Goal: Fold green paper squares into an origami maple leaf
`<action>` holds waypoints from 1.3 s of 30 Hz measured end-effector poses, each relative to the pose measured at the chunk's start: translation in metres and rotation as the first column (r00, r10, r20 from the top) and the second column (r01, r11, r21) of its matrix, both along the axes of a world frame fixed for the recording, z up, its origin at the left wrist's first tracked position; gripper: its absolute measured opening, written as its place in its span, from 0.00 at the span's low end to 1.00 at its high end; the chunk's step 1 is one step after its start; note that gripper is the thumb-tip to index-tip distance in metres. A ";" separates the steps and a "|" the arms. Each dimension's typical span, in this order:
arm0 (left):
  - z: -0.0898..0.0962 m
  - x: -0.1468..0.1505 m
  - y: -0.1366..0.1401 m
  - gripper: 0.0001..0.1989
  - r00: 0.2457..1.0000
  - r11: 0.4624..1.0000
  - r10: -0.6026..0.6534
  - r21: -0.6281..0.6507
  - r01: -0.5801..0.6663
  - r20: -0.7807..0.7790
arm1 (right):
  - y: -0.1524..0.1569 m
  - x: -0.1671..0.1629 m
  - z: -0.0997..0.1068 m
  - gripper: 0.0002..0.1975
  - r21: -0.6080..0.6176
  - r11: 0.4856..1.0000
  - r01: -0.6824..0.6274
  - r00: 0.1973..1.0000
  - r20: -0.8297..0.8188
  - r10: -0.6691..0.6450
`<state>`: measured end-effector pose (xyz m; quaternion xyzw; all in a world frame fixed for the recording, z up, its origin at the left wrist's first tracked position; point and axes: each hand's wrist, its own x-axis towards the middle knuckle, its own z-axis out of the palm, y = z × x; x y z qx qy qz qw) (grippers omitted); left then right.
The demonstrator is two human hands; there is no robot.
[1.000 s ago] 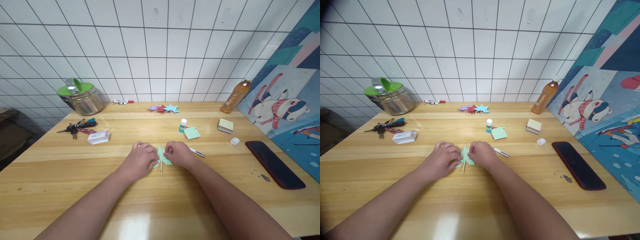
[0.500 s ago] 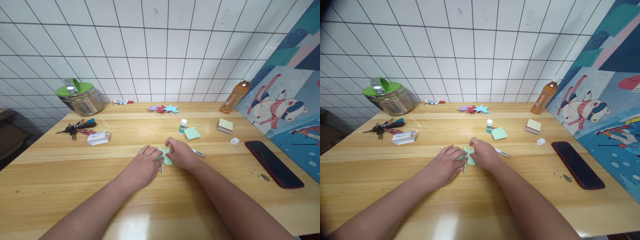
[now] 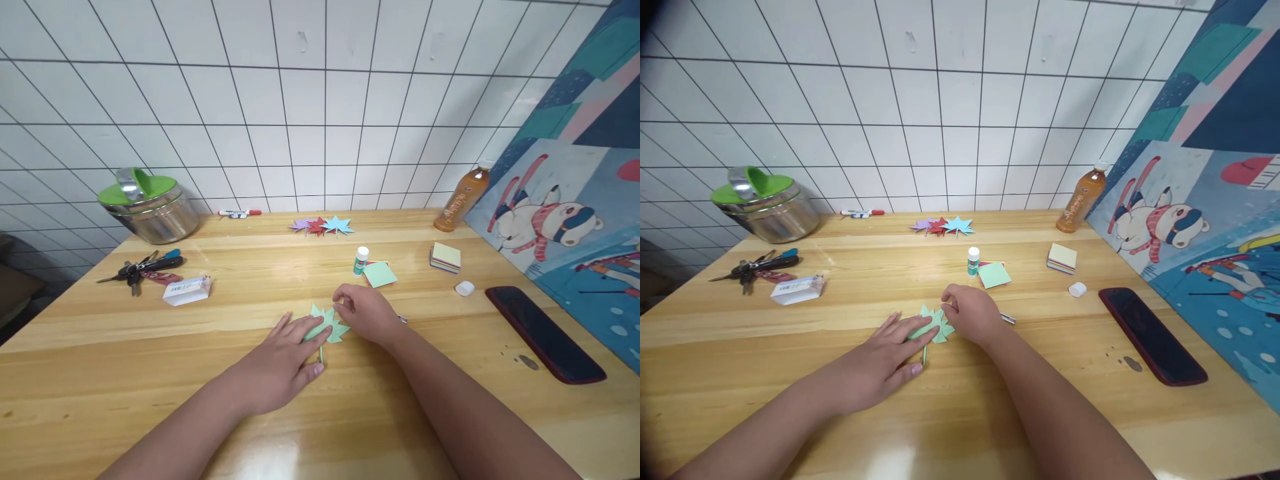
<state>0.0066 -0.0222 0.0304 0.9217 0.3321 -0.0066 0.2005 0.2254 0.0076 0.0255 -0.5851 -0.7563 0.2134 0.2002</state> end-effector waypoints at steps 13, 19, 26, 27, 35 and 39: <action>-0.020 0.007 -0.013 0.31 1.000 0.998 0.028 0.052 -0.028 -0.012 | 0.003 -0.001 -0.004 0.06 -0.067 0.998 0.002 0.998 -0.057 -0.005; -0.022 0.009 -0.015 0.32 0.998 0.998 0.042 0.052 -0.040 -0.038 | 0.002 -0.002 -0.004 0.05 -0.046 0.999 -0.006 0.995 -0.096 0.001; -0.019 0.012 -0.014 0.30 0.997 0.995 0.068 0.067 -0.067 -0.020 | 0.001 -0.005 0.001 0.06 -0.057 0.998 -0.003 0.997 -0.078 -0.002; -0.017 0.013 -0.014 0.30 0.998 0.996 0.066 0.069 -0.065 -0.010 | 0.001 -0.005 0.001 0.06 -0.053 0.999 -0.003 0.998 -0.064 0.000; -0.011 0.018 -0.010 0.30 0.996 0.987 0.086 0.137 -0.089 0.030 | 0.002 -0.003 0.003 0.06 0.021 1.000 -0.002 1.000 0.001 0.002; -0.024 0.019 -0.011 0.30 0.995 0.981 0.094 0.166 -0.095 0.015 | 0.000 -0.002 0.005 0.07 0.046 0.999 0.018 1.000 0.013 -0.018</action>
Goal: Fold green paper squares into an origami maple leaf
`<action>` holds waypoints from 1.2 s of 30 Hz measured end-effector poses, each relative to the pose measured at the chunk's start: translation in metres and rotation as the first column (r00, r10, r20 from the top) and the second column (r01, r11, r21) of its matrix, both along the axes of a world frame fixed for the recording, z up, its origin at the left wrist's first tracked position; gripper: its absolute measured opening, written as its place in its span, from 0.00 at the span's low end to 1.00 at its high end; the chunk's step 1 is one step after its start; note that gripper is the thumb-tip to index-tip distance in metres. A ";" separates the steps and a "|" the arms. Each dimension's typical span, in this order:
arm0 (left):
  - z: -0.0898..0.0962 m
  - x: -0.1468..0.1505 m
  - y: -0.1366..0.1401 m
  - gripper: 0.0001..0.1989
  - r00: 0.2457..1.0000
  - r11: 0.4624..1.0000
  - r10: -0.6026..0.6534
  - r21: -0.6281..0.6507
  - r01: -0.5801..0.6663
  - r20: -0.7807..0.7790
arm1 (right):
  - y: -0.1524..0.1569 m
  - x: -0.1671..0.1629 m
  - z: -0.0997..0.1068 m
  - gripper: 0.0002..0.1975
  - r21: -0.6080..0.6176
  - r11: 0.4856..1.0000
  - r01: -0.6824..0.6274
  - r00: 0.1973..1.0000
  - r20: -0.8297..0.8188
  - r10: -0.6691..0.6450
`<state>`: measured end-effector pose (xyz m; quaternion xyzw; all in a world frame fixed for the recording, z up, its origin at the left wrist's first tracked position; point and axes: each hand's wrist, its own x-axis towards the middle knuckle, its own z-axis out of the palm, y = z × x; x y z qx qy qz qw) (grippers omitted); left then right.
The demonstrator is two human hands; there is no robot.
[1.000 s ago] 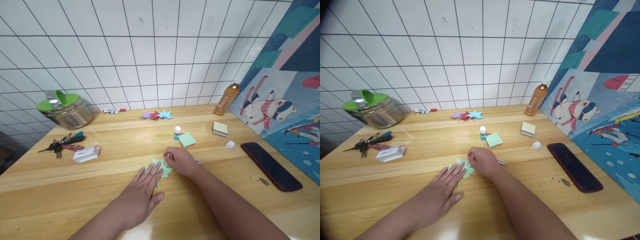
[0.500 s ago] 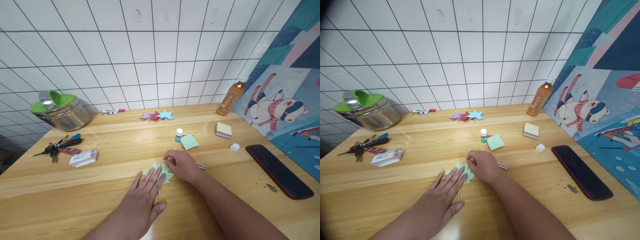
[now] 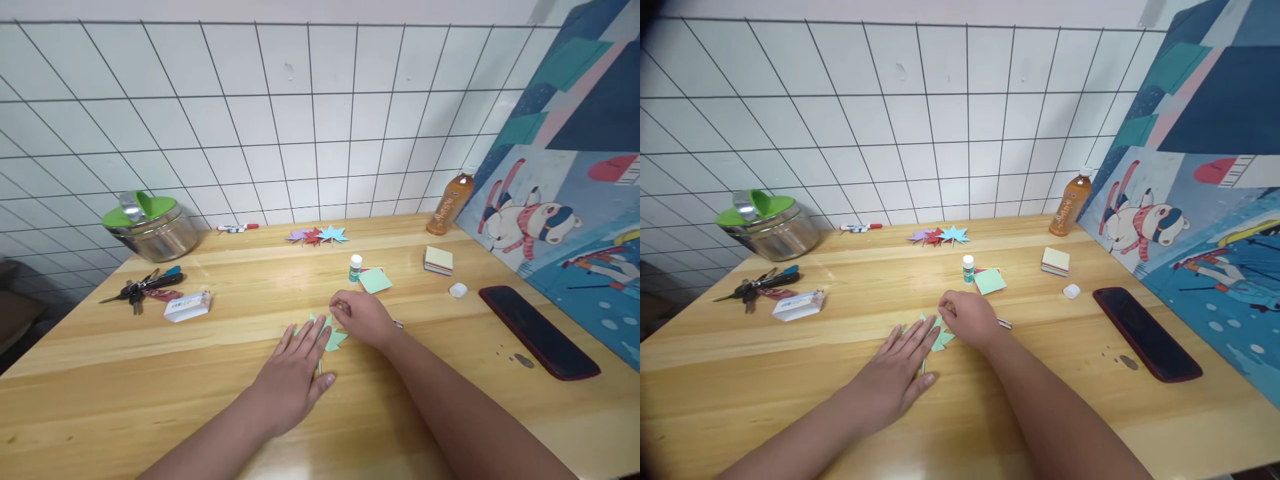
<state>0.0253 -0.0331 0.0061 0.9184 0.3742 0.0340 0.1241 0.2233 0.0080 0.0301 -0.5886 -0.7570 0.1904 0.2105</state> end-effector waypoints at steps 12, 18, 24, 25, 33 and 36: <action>0.018 -0.019 0.026 0.29 0.865 0.919 0.253 0.172 -0.354 0.433 | -0.045 -0.034 0.032 0.17 -0.069 0.996 0.048 0.911 0.413 -0.016; 0.007 -0.031 0.052 0.20 0.691 0.860 0.367 0.057 -0.508 0.623 | -0.062 -0.062 0.018 0.11 -0.187 0.982 -0.005 0.844 0.526 0.105; 0.002 -0.027 0.056 0.20 0.594 0.866 0.446 -0.156 -0.475 0.669 | -0.047 -0.050 0.018 0.09 -0.240 0.968 0.069 0.840 0.538 0.074; 0.002 -0.027 0.056 0.20 0.589 0.865 0.458 -0.179 -0.470 0.666 | -0.046 -0.048 0.019 0.11 -0.239 0.967 0.085 0.839 0.541 0.060; 0.002 -0.024 0.055 0.23 0.511 0.867 0.490 -0.333 -0.371 0.706 | -0.036 -0.037 0.020 0.07 -0.130 0.986 0.107 0.832 0.554 -0.017; 0.003 -0.020 0.049 0.29 0.346 0.818 0.572 -0.549 -0.173 0.744 | -0.035 -0.036 0.018 0.07 0.084 0.993 0.087 0.836 0.535 -0.119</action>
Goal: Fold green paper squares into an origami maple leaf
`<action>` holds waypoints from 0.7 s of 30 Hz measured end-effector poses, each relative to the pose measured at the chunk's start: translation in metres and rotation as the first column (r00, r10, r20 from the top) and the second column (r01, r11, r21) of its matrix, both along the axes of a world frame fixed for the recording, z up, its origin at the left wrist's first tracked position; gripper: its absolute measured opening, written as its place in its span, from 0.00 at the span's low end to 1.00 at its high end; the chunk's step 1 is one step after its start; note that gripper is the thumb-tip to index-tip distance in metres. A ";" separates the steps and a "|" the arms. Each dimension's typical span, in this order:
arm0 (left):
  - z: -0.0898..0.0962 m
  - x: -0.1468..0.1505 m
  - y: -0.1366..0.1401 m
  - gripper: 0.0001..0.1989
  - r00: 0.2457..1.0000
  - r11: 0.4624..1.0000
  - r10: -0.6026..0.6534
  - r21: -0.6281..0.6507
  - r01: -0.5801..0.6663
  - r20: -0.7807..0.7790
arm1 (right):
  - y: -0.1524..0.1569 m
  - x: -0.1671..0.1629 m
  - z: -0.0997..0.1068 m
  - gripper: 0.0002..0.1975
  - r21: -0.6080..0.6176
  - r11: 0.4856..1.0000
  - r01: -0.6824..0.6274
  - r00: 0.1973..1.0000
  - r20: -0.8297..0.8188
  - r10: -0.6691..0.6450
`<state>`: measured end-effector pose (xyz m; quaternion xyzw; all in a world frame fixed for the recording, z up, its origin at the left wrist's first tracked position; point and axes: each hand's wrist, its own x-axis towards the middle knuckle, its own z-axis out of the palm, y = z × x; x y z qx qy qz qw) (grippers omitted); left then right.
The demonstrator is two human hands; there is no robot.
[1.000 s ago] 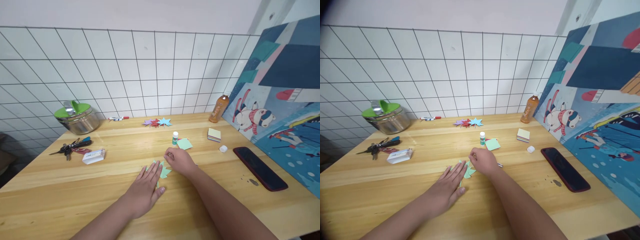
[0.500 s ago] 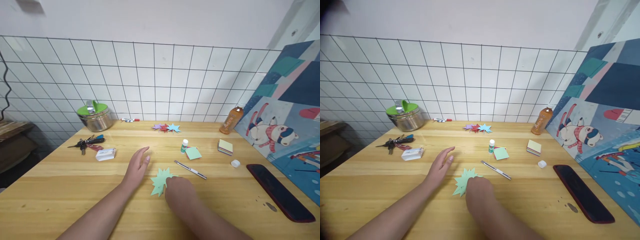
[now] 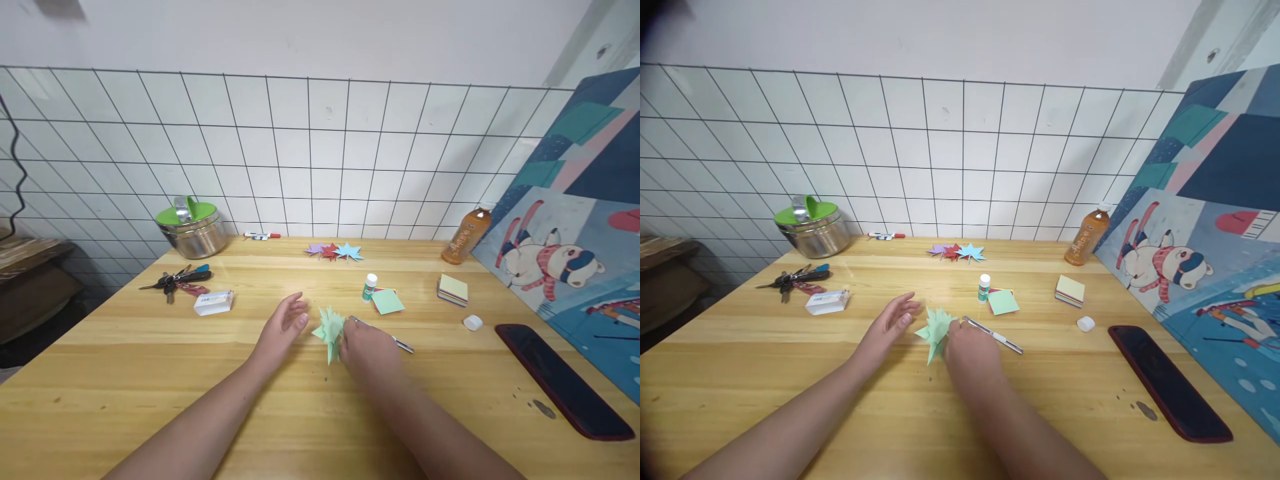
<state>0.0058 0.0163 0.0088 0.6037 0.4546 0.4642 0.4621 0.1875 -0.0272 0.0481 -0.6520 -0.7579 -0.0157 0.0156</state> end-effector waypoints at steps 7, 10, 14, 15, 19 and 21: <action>0.005 0.011 -0.016 0.18 0.779 0.861 -0.131 -0.319 0.396 0.613 | -0.004 0.002 -0.004 0.07 0.373 0.917 -0.141 0.990 0.029 0.141; 0.011 0.013 -0.018 0.11 0.782 0.822 -0.083 -0.401 0.404 0.618 | -0.003 0.002 -0.006 0.07 0.421 0.883 -0.206 0.977 0.041 0.208; 0.012 0.014 -0.016 0.08 0.810 0.834 -0.003 -0.446 0.325 0.586 | -0.002 0.001 -0.009 0.08 0.455 0.854 -0.252 0.961 0.018 0.275; 0.011 0.013 -0.015 0.08 0.823 0.839 0.004 -0.449 0.306 0.568 | -0.001 0.001 -0.009 0.09 0.465 0.853 -0.238 0.960 -0.022 0.280; 0.008 0.012 -0.015 0.10 0.863 0.869 -0.018 -0.419 0.264 0.505 | 0.002 0.000 -0.012 0.06 0.367 0.926 -0.087 0.882 -0.403 0.243; 0.007 0.013 -0.014 0.11 0.888 0.894 -0.045 -0.379 0.241 0.458 | 0.006 0.000 -0.016 0.05 0.184 0.983 -0.022 0.745 -0.652 0.139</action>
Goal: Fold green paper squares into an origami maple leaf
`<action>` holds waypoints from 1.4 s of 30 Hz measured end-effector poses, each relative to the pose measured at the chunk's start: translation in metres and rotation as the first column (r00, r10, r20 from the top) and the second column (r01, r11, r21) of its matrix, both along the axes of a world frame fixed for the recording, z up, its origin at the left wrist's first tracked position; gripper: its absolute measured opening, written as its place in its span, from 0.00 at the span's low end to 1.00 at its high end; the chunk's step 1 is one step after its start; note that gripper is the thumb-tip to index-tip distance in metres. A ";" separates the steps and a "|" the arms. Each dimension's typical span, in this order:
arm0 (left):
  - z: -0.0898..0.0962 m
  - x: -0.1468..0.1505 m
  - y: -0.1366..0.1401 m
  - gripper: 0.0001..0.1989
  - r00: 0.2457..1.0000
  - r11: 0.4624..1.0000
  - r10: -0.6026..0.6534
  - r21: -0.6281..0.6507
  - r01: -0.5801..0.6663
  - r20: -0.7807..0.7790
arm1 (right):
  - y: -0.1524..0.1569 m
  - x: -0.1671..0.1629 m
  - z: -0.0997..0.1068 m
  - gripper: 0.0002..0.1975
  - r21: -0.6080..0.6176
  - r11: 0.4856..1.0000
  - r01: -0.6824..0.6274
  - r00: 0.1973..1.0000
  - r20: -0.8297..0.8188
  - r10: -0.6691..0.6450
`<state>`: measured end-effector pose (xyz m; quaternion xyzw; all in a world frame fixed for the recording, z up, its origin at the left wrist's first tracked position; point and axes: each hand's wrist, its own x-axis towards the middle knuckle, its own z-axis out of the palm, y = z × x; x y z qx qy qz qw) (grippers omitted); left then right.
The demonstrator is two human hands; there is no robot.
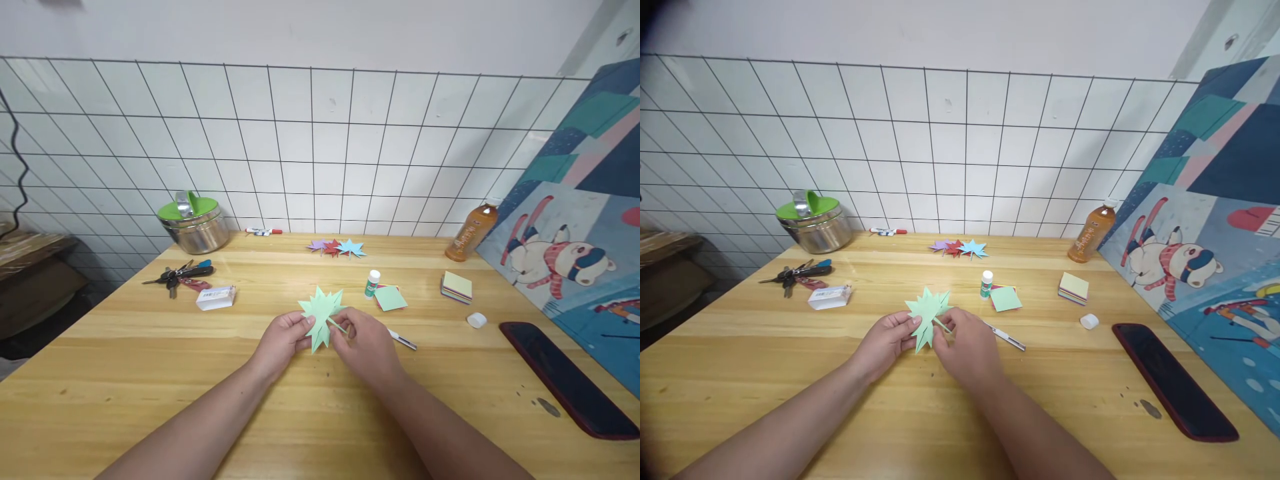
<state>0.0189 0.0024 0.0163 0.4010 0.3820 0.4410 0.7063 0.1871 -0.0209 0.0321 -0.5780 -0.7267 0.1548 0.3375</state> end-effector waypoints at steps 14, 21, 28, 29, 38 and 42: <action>0.000 0.002 -0.003 0.14 0.960 0.963 0.023 0.264 0.054 -0.281 | 0.009 -0.004 -0.012 0.15 -0.367 0.879 -0.305 0.615 -0.781 -0.113; -0.004 0.005 -0.002 0.15 0.963 0.968 0.048 0.249 0.021 -0.267 | 0.010 -0.007 -0.015 0.15 -0.328 0.900 -0.288 0.656 -0.752 -0.064; -0.003 0.003 -0.001 0.18 0.965 0.961 0.187 0.235 -0.142 -0.182 | 0.011 -0.009 -0.011 0.17 -0.373 0.889 -0.266 0.628 -0.767 -0.134; -0.003 0.002 0.000 0.18 0.965 0.960 0.197 0.234 -0.154 -0.171 | 0.010 -0.009 -0.011 0.17 -0.406 0.881 -0.242 0.643 -0.747 -0.167; -0.004 0.003 0.001 0.16 0.987 0.982 0.160 0.109 -0.157 -0.018 | 0.010 -0.012 -0.017 0.13 -0.404 0.885 -0.231 0.688 -0.711 -0.145; -0.005 0.002 0.003 0.15 0.982 0.979 0.184 0.099 -0.180 -0.033 | 0.010 -0.012 -0.020 0.13 -0.396 0.887 -0.236 0.697 -0.705 -0.129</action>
